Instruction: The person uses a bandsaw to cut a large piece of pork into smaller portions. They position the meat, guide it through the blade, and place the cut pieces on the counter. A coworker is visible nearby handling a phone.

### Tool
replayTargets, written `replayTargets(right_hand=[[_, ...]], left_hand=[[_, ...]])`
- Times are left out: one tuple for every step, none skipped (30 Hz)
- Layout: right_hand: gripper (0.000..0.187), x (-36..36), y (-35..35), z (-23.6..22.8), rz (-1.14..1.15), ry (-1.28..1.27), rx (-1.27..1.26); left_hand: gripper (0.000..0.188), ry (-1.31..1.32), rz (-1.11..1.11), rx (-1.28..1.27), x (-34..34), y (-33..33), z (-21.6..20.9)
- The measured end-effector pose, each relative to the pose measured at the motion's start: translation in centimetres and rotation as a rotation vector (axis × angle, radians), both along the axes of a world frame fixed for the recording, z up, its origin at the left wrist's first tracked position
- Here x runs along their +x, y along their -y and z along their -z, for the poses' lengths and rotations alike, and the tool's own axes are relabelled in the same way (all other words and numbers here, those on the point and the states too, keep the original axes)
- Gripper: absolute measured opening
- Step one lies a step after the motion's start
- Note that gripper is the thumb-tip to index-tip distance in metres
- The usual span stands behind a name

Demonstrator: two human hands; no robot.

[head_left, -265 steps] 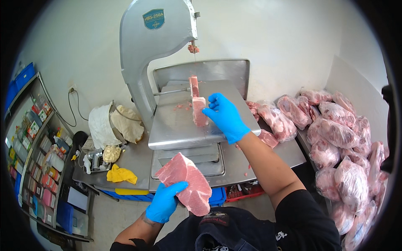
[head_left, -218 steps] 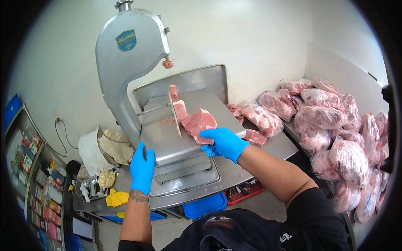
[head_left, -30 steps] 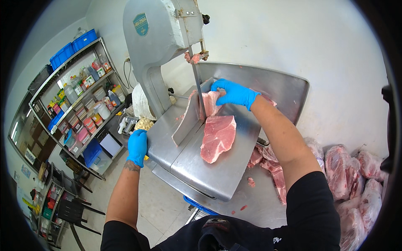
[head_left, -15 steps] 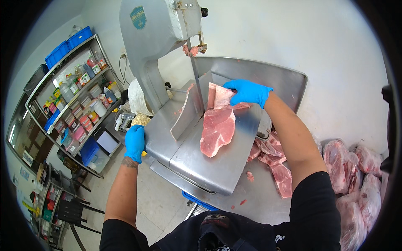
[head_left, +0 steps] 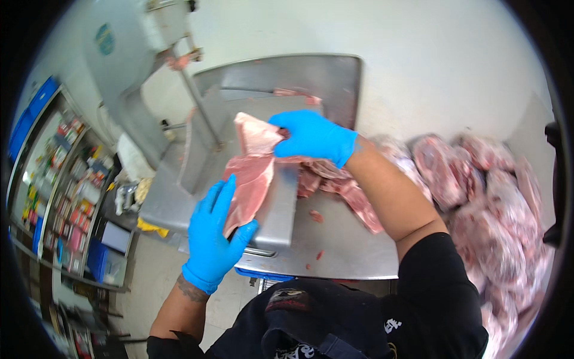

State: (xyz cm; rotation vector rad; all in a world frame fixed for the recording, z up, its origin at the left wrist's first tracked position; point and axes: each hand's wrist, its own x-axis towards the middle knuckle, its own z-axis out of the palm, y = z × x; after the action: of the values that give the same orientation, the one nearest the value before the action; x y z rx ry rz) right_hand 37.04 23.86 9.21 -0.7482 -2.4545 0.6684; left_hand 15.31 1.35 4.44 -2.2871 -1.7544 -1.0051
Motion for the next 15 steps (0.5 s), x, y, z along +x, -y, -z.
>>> replayTargets(right_hand=[[0.049, 1.3, 1.3, 0.0, 0.056, 0.017, 0.022], [0.047, 2.5, 2.7, 0.3, 0.119, 0.037, 0.045], [0.046, 3.9, 4.1, 0.9, 0.152, 0.018, 0.091], [0.047, 5.5, 5.6, 1.8, 0.261, -0.017, 0.069], [0.048, 7.3, 7.1, 3.1, 0.341, -0.087, 0.072], [0.048, 8.9, 8.7, 4.8, 0.392, -0.187, 0.111], [0.054, 10.2, 10.2, 6.9, 0.488, -0.283, 0.085], [0.056, 11.2, 11.0, 9.1, 0.545, -0.306, -0.028], [0.059, 12.0, 11.6, 11.5, 0.580, -0.346, -0.118], [0.061, 12.8, 11.8, 14.1, 0.580, -0.424, -0.174], [0.063, 13.1, 11.5, 16.8, 0.630, -0.326, -0.170], [0.065, 13.3, 11.4, 19.7, 0.640, -0.281, -0.127], [0.066, 13.5, 11.6, 22.4, 0.718, 0.024, -0.140], [0.067, 13.8, 12.3, 24.8, 0.800, 0.367, -0.214], [0.066, 14.5, 14.0, 26.9, 0.736, 0.388, -0.188]], left_hand=[[0.067, -0.020, 0.033, -0.038, 1.0, -0.3, -0.8], [0.066, -0.039, 0.028, -0.142, 1.9, -0.6, -1.5], [0.060, -0.086, 0.035, -0.150, 3.1, -0.2, -1.8], [0.061, -0.131, 0.138, -0.060, 4.2, 0.0, -2.0], [0.062, -0.171, 0.207, -0.033, 5.2, 0.1, -2.1], [0.063, -0.194, 0.280, -0.018, 6.3, 0.3, -1.9], [0.059, -0.323, 0.299, 0.027, 7.4, 0.3, -1.3], [0.056, -0.390, 0.360, -0.012, 8.9, 0.3, -0.1], [0.052, -0.458, 0.417, -0.052, 10.6, 0.0, 1.7], [0.049, -0.498, 0.468, -0.009, 11.9, -0.3, 3.8], [0.047, -0.650, 0.453, -0.115, 13.6, -2.0, 6.6], [0.046, -0.739, 0.431, -0.051, 15.3, -3.8, 9.6], [0.051, -0.840, 0.396, -0.077, 15.9, -5.3, 12.5], [0.056, -0.965, 0.355, -0.078, 15.9, -7.0, 15.1], [0.065, -0.845, 0.328, -0.151, 15.1, -7.6, 17.6]])
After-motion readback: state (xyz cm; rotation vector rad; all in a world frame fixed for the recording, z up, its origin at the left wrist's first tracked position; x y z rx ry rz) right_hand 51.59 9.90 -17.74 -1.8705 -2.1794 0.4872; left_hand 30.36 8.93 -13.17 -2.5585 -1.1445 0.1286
